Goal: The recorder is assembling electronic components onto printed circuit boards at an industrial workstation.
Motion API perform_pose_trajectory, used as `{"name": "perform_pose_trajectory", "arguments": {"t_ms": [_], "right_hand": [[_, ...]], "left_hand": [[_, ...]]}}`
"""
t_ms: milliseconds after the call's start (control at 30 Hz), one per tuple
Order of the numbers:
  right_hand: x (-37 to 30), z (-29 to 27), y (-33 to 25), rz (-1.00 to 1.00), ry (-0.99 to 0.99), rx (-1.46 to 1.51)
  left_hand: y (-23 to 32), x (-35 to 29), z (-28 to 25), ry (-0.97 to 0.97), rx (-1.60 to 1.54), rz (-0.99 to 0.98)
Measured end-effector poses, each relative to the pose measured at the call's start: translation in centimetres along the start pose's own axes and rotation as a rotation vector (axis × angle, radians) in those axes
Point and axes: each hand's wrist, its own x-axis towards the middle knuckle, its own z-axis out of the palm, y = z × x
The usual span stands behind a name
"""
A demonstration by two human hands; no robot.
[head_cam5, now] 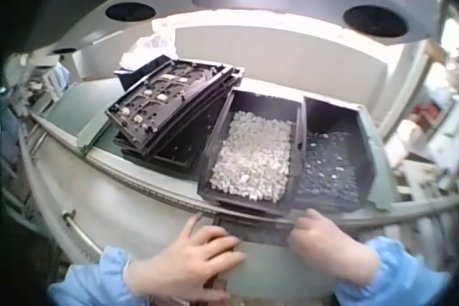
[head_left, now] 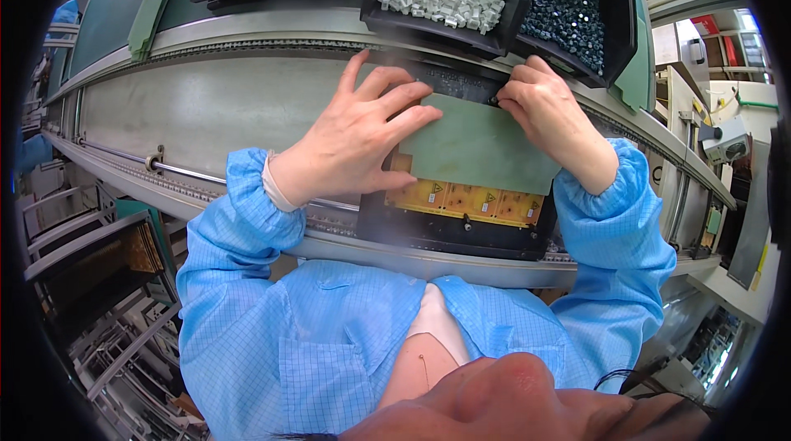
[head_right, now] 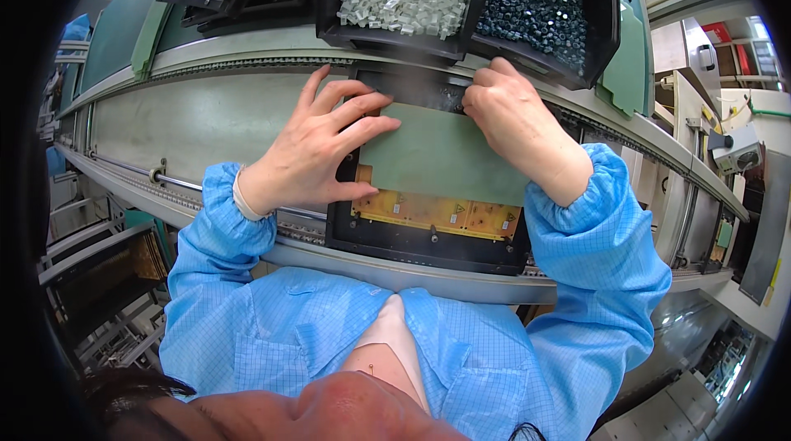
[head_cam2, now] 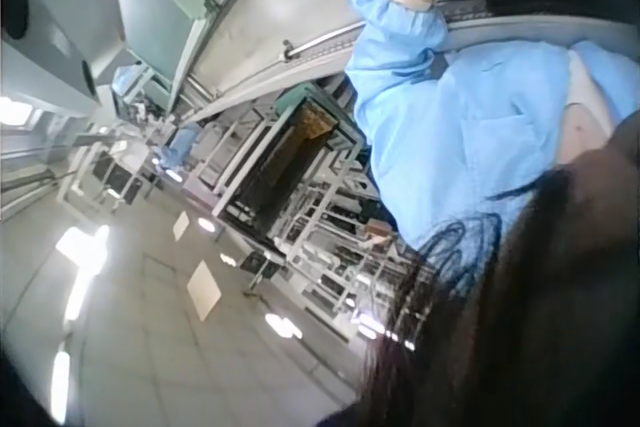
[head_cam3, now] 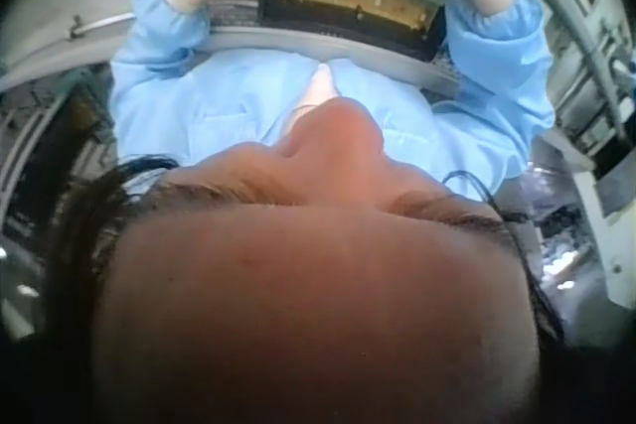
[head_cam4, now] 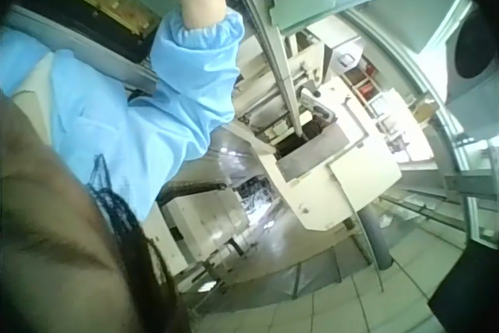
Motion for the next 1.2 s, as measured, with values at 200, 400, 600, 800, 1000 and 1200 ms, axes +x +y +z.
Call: {"name": "perform_pose_trajectory", "arguments": {"t_ms": [200, 400, 600, 800, 1000, 1200], "right_hand": [[-2.1, 0.2, -0.6, 0.044, 0.098, -0.004], [-4.6, -0.3, -2.9, 0.057, 0.168, -0.028], [-6.1, 0.1, -4.9, 0.040, 0.091, -0.029], [-7.3, 1.0, -5.4, 0.081, 0.088, -0.055], [-8.2, 1.4, -5.5, 0.074, 0.129, -0.072], [-9.1, 1.7, -5.3, 0.073, 0.159, -0.075]], "left_hand": [[0.0, 0.1, 0.6, 0.057, 0.028, 0.054], [-0.1, 0.0, 0.8, 0.059, 0.026, 0.051], [-0.5, -0.7, 1.7, 0.057, 0.019, 0.098], [-0.1, -1.9, 0.7, 0.170, -0.080, 0.148], [1.3, -3.0, 1.8, 0.211, 0.059, 0.179], [1.8, -2.7, 1.3, 0.111, 0.170, 0.306]]}}
